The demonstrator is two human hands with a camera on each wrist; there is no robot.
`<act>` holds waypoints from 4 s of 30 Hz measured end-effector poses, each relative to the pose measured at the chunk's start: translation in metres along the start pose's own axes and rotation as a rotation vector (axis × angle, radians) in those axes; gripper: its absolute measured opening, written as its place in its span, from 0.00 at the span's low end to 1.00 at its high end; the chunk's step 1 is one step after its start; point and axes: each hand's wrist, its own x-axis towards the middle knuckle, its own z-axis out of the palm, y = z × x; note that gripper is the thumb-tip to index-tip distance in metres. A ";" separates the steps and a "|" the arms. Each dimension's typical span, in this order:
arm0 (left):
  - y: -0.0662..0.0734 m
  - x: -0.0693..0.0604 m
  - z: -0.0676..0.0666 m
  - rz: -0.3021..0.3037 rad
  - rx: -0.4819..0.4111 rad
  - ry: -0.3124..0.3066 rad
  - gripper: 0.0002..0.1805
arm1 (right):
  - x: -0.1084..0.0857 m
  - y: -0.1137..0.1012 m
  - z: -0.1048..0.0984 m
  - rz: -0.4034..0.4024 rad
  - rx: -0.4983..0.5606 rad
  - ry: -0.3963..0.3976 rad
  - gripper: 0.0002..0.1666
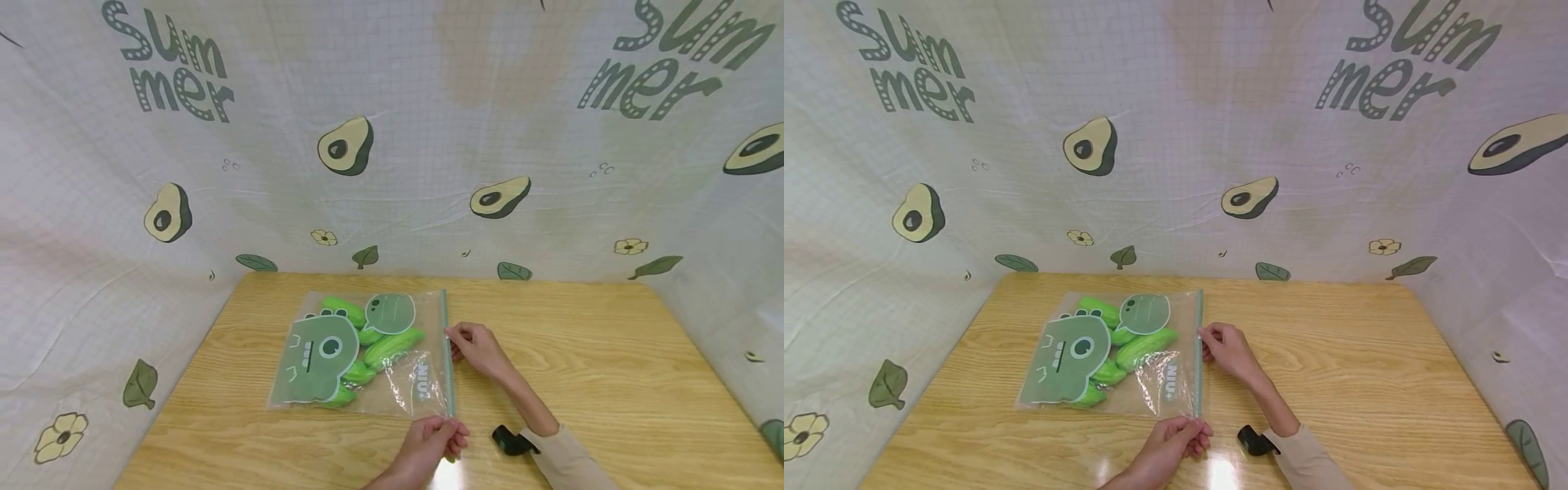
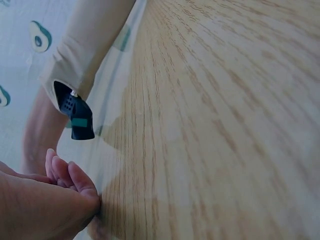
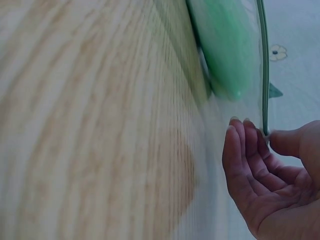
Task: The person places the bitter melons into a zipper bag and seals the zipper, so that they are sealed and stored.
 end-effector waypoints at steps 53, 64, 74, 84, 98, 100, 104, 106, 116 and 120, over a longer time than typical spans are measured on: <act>-0.001 0.000 -0.001 0.021 0.005 -0.006 0.15 | 0.040 0.008 -0.008 -0.001 -0.058 0.045 0.19; -0.002 0.001 0.000 0.013 0.018 0.008 0.15 | 0.047 0.008 -0.011 -0.001 -0.057 0.038 0.20; -0.003 0.001 0.000 0.026 0.027 0.002 0.15 | 0.057 0.008 -0.012 0.018 -0.063 0.051 0.20; -0.004 0.002 -0.001 0.026 0.014 0.001 0.15 | 0.066 0.010 -0.014 -0.008 -0.081 0.058 0.21; -0.003 0.001 0.002 -0.013 0.027 0.033 0.15 | 0.078 0.009 -0.019 0.009 -0.108 0.070 0.22; -0.002 0.001 0.002 -0.005 0.027 0.026 0.15 | 0.080 0.009 -0.020 0.013 -0.115 0.074 0.22; -0.003 0.000 0.001 0.008 0.019 0.008 0.15 | 0.084 0.008 -0.022 0.020 -0.127 0.088 0.22; -0.003 0.000 0.000 0.012 0.017 0.000 0.15 | 0.085 0.008 -0.023 0.019 -0.130 0.088 0.22; -0.004 0.000 0.001 0.030 0.025 -0.010 0.15 | 0.085 0.008 -0.024 0.012 -0.102 0.078 0.21; -0.004 0.000 0.002 0.004 0.015 0.011 0.15 | 0.085 0.010 -0.023 0.014 -0.090 0.071 0.21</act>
